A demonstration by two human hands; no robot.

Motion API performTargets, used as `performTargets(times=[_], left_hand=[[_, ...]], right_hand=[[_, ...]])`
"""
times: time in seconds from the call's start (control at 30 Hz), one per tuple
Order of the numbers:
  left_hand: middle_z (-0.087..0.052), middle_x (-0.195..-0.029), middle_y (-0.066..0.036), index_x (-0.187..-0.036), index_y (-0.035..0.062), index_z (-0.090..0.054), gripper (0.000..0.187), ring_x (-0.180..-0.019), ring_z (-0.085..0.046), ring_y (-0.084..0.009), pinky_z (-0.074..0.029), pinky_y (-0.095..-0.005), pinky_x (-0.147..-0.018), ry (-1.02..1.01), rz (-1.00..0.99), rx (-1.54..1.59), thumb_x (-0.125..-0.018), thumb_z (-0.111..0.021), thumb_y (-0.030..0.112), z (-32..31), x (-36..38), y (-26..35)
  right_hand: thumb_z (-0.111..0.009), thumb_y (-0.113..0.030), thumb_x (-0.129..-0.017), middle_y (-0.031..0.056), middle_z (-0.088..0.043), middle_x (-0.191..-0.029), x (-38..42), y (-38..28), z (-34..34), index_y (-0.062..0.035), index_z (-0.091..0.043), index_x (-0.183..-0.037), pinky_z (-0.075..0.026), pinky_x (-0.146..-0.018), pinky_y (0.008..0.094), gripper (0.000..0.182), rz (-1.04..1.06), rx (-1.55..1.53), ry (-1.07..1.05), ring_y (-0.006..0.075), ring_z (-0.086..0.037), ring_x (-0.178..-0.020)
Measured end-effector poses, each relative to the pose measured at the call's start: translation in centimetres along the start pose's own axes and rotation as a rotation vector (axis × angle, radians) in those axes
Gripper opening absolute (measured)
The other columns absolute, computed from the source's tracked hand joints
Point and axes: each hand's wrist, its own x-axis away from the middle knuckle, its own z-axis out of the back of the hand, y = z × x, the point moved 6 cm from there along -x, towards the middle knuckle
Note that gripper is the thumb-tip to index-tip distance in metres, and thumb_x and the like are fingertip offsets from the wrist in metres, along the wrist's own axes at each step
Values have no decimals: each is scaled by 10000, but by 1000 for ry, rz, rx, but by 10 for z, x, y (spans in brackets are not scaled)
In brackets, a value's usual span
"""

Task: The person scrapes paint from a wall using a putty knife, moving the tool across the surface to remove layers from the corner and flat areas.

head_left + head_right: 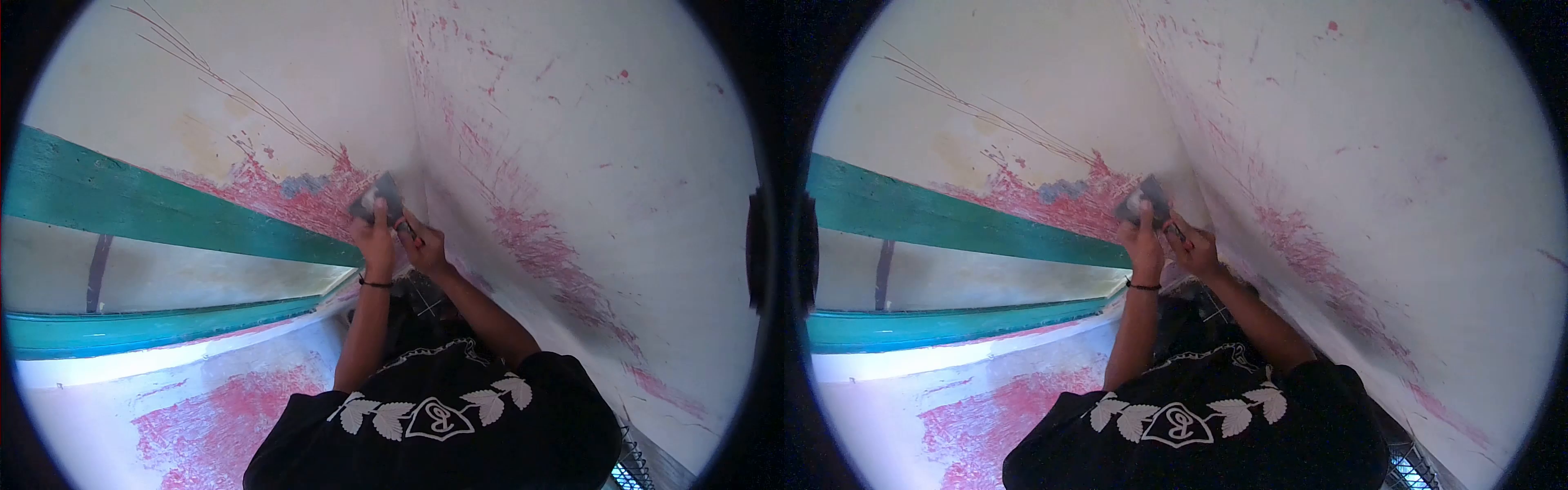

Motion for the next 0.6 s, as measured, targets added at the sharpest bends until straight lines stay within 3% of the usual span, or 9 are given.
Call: performTargets(times=[0.07,0.13,0.23,0.33,0.43,0.6], left_hand=[[-679,-899,-10,-963,-25,-698,251,-767,-570,-86,-467,-275,-659,-24,-21,25,-975,-687,225,-3,-4,6],[-672,-888,-2,-945,-20,-699,270,-758,-554,-81,-452,-272,-643,-42,-22,37,-977,-686,248,-5,-6,10],[-667,-848,8,-915,-7,-698,276,-726,-556,-86,-446,-275,-627,6,61,-173,-983,-676,259,26,-2,-48],[-670,-837,5,-910,-3,-698,274,-711,-564,-88,-447,-280,-621,122,63,82,-979,-679,261,30,14,-74],[-682,-868,-3,-940,-6,-702,260,-736,-581,-89,-456,-272,-643,-23,9,33,-978,-680,250,21,4,-41],[-667,-851,16,-915,4,-707,247,-734,-563,-74,-443,-266,-632,-35,7,76,-977,-681,242,7,4,-6]], right_hand=[[-701,-78,-882,104,-555,-624,-19,-5,-1,-3,-584,-1376,-454,-533,301,514,65,4,22,177,-537,-515],[-700,-80,-885,103,-558,-622,-14,-4,0,-10,-587,-1375,-458,-534,308,508,2,38,-33,185,-536,-508],[-699,-85,-889,111,-582,-634,21,10,4,-23,-590,-1376,-465,-538,314,503,-125,93,-107,190,-543,-505],[-695,-89,-895,127,-618,-669,41,19,7,-33,-588,-1382,-469,-543,309,501,-102,97,-122,185,-550,-507],[-689,-87,-901,148,-661,-727,21,12,3,-35,-583,-1386,-478,-552,303,499,-52,101,-94,186,-571,-517],[-672,-75,-906,146,-689,-773,9,-4,-3,-36,-581,-1387,-485,-557,298,491,-48,4,-57,192,-579,-516]])
